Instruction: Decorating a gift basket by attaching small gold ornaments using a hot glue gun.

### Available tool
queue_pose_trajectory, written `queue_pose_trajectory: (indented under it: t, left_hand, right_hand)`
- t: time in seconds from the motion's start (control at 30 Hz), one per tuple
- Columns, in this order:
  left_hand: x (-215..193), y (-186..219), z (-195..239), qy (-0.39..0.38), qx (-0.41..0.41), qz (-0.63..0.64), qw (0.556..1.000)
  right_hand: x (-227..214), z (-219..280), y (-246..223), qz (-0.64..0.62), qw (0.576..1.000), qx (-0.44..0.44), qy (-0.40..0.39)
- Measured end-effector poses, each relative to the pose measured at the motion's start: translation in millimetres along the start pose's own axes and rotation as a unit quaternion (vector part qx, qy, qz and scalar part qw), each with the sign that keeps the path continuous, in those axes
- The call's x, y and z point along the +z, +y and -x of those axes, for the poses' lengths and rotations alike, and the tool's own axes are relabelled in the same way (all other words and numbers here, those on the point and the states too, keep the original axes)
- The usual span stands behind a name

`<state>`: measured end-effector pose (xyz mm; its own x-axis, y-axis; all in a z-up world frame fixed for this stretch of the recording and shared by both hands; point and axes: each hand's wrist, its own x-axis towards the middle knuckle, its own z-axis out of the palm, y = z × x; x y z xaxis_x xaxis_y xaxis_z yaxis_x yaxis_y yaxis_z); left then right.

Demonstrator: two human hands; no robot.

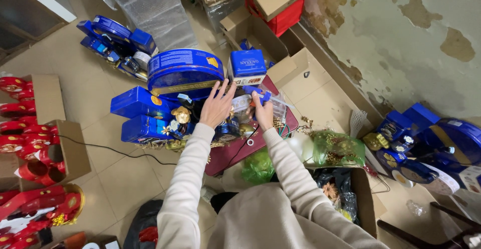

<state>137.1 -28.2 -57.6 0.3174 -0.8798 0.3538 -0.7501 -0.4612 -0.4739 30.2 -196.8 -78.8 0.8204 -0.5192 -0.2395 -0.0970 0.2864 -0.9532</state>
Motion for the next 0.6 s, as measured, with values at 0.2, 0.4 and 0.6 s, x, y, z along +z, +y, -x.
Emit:
queue_pose_trajectory:
  t: [0.2, 0.4, 0.6]
  left_hand:
    - [-8.4, -2.4, -0.6, 0.019, 0.010, 0.005, 1.000]
    - [-15.2, -5.2, 0.4, 0.004, 0.011, 0.010, 1.000]
    - [-14.9, -6.0, 1.5, 0.021, 0.012, 0.001, 1.000]
  right_hand:
    - [-6.9, 2.9, 4.2, -0.027, 0.999, -0.013, 0.018]
    - [-9.7, -2.4, 8.4, -0.047, 0.998, -0.024, 0.018]
    - [-9.3, -1.8, 6.5, -0.055, 0.998, -0.021, 0.016]
